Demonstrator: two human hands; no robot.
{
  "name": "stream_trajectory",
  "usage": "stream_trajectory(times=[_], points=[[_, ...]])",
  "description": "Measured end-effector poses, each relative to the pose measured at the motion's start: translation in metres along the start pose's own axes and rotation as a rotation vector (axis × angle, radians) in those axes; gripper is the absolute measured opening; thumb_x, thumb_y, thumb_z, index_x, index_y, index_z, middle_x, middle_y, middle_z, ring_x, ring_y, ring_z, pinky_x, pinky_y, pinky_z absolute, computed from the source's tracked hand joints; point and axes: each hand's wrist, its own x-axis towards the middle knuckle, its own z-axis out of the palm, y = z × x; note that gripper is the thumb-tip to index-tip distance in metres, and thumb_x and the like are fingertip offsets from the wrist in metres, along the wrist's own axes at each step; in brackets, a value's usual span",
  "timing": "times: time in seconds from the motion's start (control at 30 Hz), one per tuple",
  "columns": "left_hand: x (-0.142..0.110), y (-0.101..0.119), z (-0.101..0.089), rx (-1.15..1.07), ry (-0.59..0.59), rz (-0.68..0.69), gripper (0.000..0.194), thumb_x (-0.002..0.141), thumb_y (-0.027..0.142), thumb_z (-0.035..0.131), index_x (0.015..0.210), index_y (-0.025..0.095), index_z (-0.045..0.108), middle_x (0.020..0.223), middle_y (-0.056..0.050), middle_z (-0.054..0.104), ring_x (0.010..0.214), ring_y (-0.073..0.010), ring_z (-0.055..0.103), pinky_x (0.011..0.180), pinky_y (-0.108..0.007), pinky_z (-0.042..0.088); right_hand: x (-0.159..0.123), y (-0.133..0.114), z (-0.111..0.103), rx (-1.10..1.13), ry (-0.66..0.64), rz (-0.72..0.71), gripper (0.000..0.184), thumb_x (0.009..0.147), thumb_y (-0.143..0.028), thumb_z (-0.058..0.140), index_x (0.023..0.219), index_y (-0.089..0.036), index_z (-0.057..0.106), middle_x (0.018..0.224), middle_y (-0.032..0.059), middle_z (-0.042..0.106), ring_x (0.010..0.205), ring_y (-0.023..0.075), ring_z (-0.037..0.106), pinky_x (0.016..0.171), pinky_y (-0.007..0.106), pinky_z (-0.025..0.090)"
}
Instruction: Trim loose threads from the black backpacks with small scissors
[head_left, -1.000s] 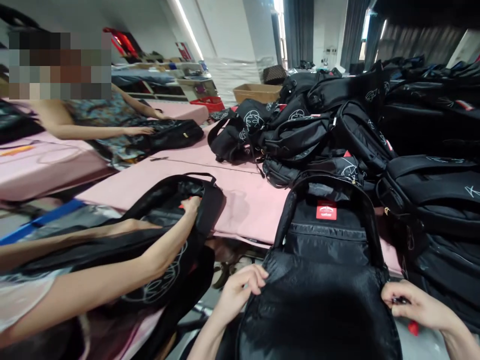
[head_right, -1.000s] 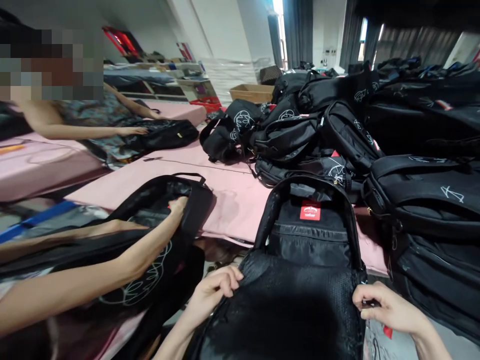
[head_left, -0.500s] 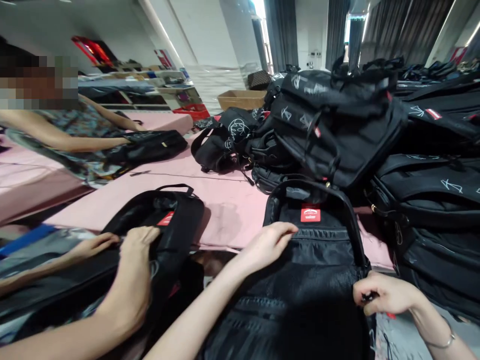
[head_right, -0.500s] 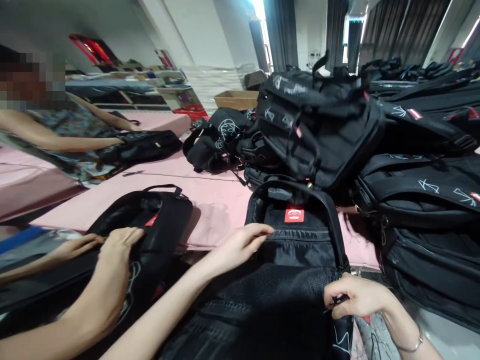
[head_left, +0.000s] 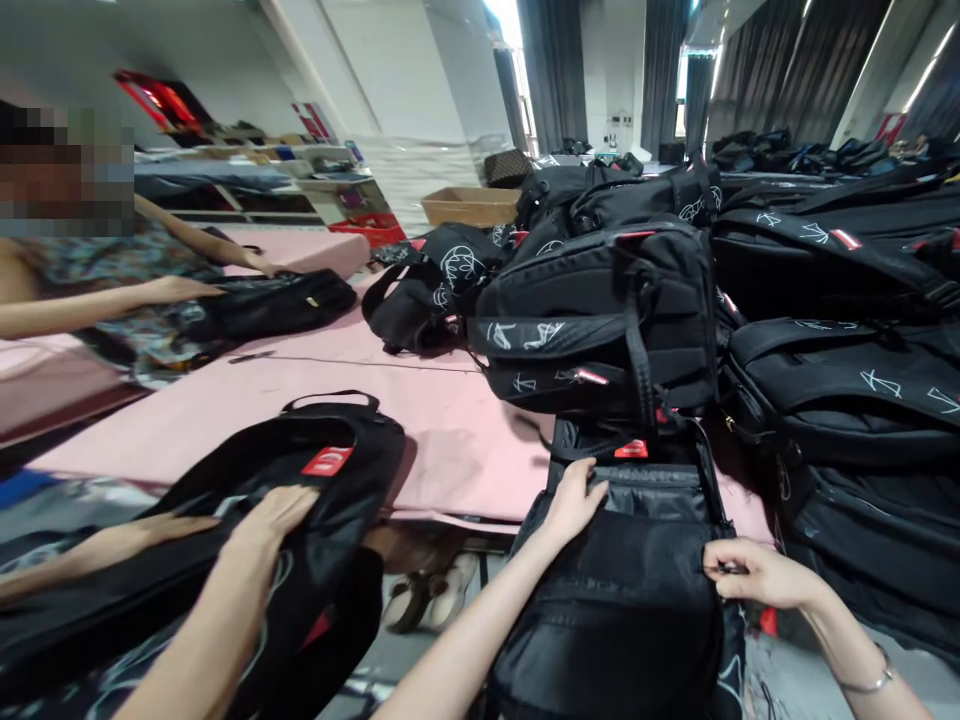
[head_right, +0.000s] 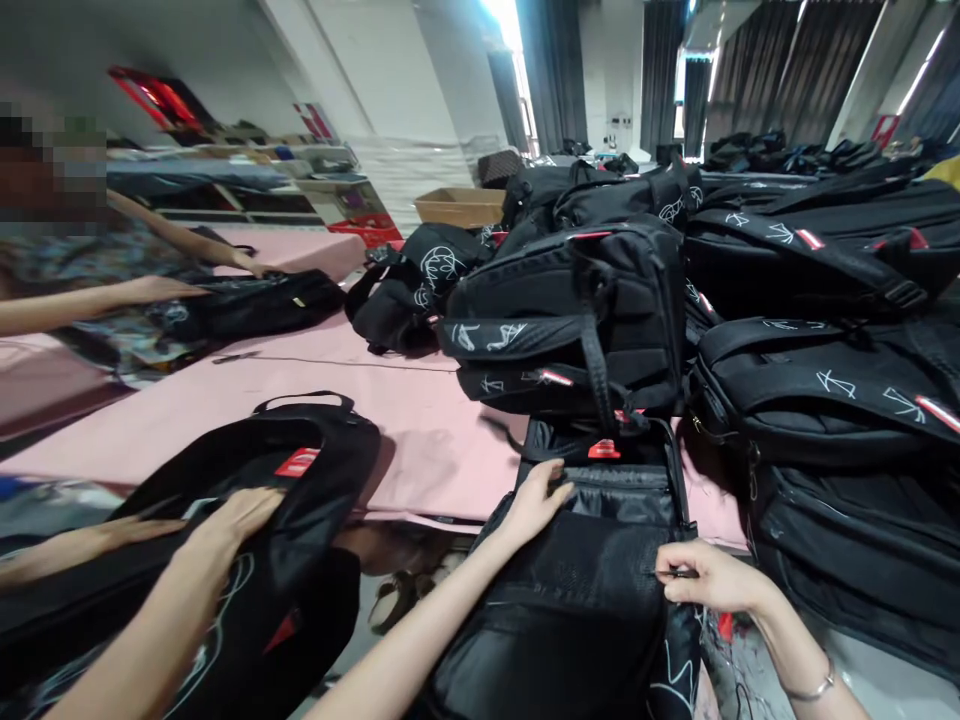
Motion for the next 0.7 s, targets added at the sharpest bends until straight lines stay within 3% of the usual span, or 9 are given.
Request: stream_trajectory(times=[0.13, 0.23, 0.4, 0.47, 0.53, 0.6, 0.67, 0.7], points=[[0.031, 0.025, -0.015, -0.116, -0.105, -0.072, 0.051, 0.085, 0.049, 0.037, 0.109, 0.006, 0.049, 0.105, -0.020, 0.058, 0.090, -0.0210, 0.062, 0.077, -0.035, 0.050, 0.001, 0.008, 0.000, 0.028, -0.008, -0.011, 0.016, 0.076, -0.024, 0.053, 0.069, -0.015, 0.043, 0.065, -0.0030, 0.038, 0.061, 0.0083, 0.032, 0.055, 0.020, 0.026], [0.040, 0.055, -0.024, -0.120, -0.249, -0.042, 0.061, 0.087, 0.056, 0.024, 0.100, 0.006, 0.056, 0.093, -0.017, 0.064, 0.081, -0.0190, 0.063, 0.069, -0.031, 0.051, 0.001, 0.014, 0.001, 0.046, -0.019, -0.045, 0.026, 0.078, -0.037, 0.055, 0.072, -0.014, 0.044, 0.065, -0.0030, 0.037, 0.060, 0.0078, 0.031, 0.054, 0.020, 0.026], [0.012, 0.099, -0.024, 0.082, -0.326, 0.119, 0.042, 0.070, 0.052, 0.059, 0.081, 0.012, 0.063, 0.082, -0.011, 0.065, 0.083, -0.0239, 0.060, 0.078, -0.038, 0.046, 0.003, 0.020, 0.005, 0.023, 0.006, -0.062, 0.030, 0.078, -0.041, 0.056, 0.072, -0.014, 0.045, 0.065, -0.0032, 0.036, 0.059, 0.0074, 0.029, 0.053, 0.020, 0.024], [-0.001, 0.109, -0.020, 0.274, -0.313, 0.307, 0.036, 0.073, 0.048, 0.058, 0.078, 0.013, 0.064, 0.085, -0.012, 0.064, 0.091, -0.0273, 0.057, 0.085, -0.043, 0.042, 0.003, 0.020, 0.005, 0.015, 0.000, -0.063, 0.032, 0.077, -0.043, 0.056, 0.072, -0.014, 0.045, 0.064, -0.0034, 0.036, 0.058, 0.0073, 0.028, 0.052, 0.020, 0.023], [-0.004, 0.115, -0.018, 0.524, -0.296, 0.612, 0.033, 0.083, 0.039, 0.046, 0.097, 0.015, 0.062, 0.109, -0.013, 0.060, 0.104, -0.0267, 0.052, 0.088, -0.040, 0.041, 0.003, 0.018, 0.005, 0.010, -0.007, -0.060, 0.032, 0.078, -0.044, 0.056, 0.072, -0.014, 0.046, 0.064, -0.0034, 0.036, 0.058, 0.0072, 0.028, 0.051, 0.020, 0.023], [0.008, 0.116, -0.023, 0.746, -0.316, 0.890, 0.035, 0.086, 0.029, 0.041, 0.118, 0.020, 0.053, 0.133, -0.008, 0.045, 0.119, -0.0226, 0.042, 0.094, -0.036, 0.039, 0.000, 0.015, 0.005, 0.010, -0.004, -0.060, 0.030, 0.078, -0.042, 0.056, 0.072, -0.014, 0.045, 0.064, -0.0034, 0.036, 0.058, 0.0073, 0.029, 0.052, 0.020, 0.023], [0.034, 0.113, -0.038, 0.877, -0.351, 0.953, 0.036, 0.086, 0.023, 0.043, 0.120, 0.026, 0.050, 0.139, 0.000, 0.038, 0.129, -0.0166, 0.031, 0.105, -0.034, 0.028, -0.005, 0.013, 0.006, 0.026, 0.010, -0.061, 0.029, 0.078, -0.040, 0.056, 0.071, -0.014, 0.045, 0.064, -0.0034, 0.035, 0.058, 0.0074, 0.028, 0.052, 0.020, 0.023], [0.052, 0.112, -0.051, 0.945, -0.354, 0.900, 0.034, 0.086, 0.022, 0.044, 0.118, 0.029, 0.052, 0.137, 0.004, 0.040, 0.130, -0.0133, 0.029, 0.108, -0.032, 0.024, -0.008, 0.012, 0.006, 0.040, 0.018, -0.058, 0.029, 0.078, -0.040, 0.055, 0.071, -0.014, 0.044, 0.064, -0.0034, 0.035, 0.058, 0.0076, 0.028, 0.053, 0.020, 0.023]])
